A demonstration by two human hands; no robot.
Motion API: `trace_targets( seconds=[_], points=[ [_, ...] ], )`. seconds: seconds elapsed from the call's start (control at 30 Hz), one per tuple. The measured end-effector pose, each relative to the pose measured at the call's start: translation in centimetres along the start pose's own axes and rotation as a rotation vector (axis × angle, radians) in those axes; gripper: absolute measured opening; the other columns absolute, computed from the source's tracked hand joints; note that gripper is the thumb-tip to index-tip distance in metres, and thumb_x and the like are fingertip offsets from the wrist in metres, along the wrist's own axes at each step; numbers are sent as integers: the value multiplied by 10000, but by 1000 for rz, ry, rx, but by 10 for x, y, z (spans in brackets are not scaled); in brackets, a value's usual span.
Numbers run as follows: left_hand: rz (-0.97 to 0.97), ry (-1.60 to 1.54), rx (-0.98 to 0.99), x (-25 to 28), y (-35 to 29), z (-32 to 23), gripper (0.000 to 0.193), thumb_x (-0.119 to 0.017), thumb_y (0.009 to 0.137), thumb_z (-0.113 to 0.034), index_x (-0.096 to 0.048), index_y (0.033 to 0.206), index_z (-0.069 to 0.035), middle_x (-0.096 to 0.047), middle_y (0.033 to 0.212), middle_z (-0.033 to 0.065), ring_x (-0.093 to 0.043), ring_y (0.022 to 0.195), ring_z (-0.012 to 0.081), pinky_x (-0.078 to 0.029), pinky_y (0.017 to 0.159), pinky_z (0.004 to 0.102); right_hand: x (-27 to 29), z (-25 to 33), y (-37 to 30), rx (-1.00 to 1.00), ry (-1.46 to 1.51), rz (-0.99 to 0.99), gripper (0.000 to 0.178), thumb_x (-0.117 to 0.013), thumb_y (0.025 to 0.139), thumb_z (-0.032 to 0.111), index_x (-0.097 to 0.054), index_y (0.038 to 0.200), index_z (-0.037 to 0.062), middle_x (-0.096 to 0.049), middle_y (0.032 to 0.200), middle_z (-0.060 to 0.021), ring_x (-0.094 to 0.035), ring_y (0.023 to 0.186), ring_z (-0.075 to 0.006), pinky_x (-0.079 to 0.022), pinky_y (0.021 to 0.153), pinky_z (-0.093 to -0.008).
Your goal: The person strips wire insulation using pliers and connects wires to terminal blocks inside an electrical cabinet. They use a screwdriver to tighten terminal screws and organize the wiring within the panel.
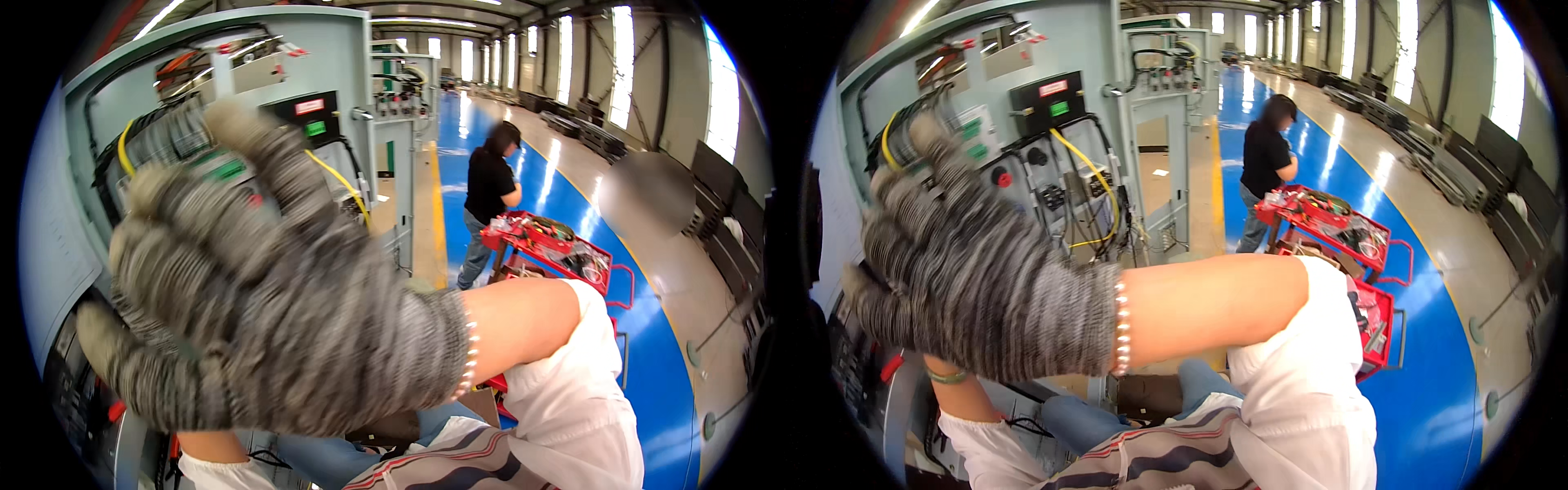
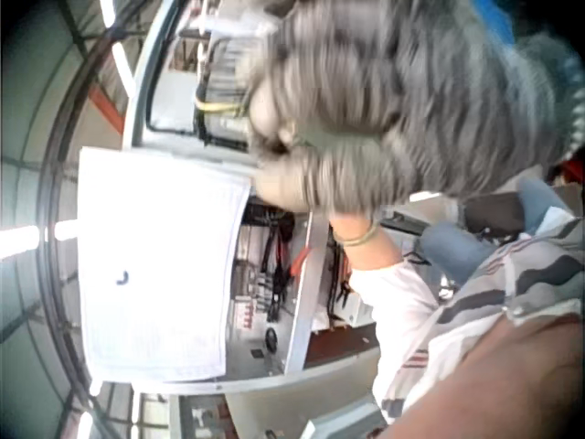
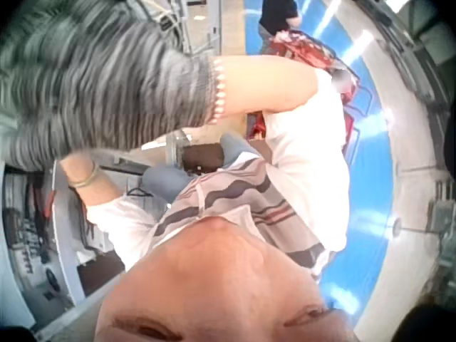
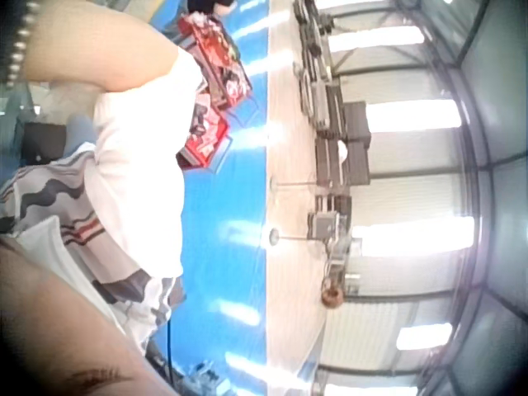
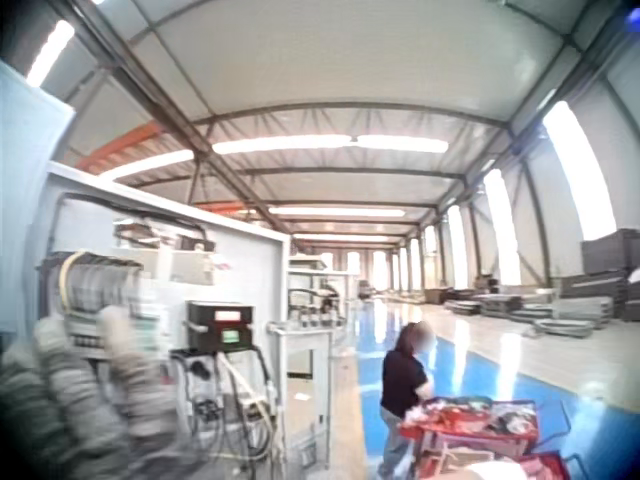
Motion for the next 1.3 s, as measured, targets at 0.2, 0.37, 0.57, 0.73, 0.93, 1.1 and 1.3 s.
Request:
trace_targets(
  seconds=[0.2,0.37,0.57,0.73,0.93,1.1,1.3],
  points=[
    [-10,1268,-472,25,29,6,601,-477,891,-392,-339,1367,-52,-410,1371,73,-377,1262,179,-292,1090,376,19,-5,-10,3,-64,39,470,-681,719,185,-563,1160,73,-569,999,-75,-552,926,-229,-421,908,-413],
    [2,1468,-474,35,13,-23,597,-495,884,-373,-347,1359,-42,-422,1357,83,-392,1246,184,-303,1080,378,-2,-3,-13,-1,75,-33,458,-675,727,189,-563,1157,78,-570,1006,-73,-552,933,-227,-421,914,-408],
    [63,1445,-501,40,26,-11,593,-517,876,-349,-357,1349,-31,-436,1340,94,-410,1227,189,-315,1068,380,5,-10,-16,-1,39,-7,445,-668,736,194,-563,1154,84,-571,1015,-71,-553,941,-225,-420,920,-401],
    [83,1475,-504,43,27,-15,589,-535,869,-329,-365,1341,-21,-447,1326,103,-425,1210,194,-326,1058,382,4,-11,-16,-1,58,-27,434,-661,744,198,-564,1152,90,-573,1023,-69,-554,948,-223,-420,925,-396],
    [84,1528,-497,51,24,-23,586,-557,861,-306,-374,1332,-10,-461,1309,115,-443,1191,199,-338,1046,384,-3,-8,-20,-7,103,-46,420,-654,753,203,-564,1149,96,-574,1032,-67,-554,956,-221,-419,931,-390],
    [103,1512,-522,49,32,-15,583,-576,854,-286,-382,1324,0,-473,1295,124,-458,1174,204,-348,1036,385,3,-8,-18,-5,73,-21,409,-648,761,207,-564,1147,101,-575,1039,-65,-555,963,-220,-419,937,-384],
    [98,1568,-516,55,29,-20,580,-598,846,-262,-392,1315,11,-487,1278,136,-476,1155,209,-361,1024,387,-11,-13,-18,-3,126,-37,396,-640,770,212,-564,1144,107,-576,1048,-63,-555,971,-218,-418,943,-378]
  ],
)
Point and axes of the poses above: each hand's wrist, its own y-axis towards the middle knuckle, its own x-axis out of the back of the hand, z = x × y, the point moved 5 cm from there along y, towards the middle knuckle
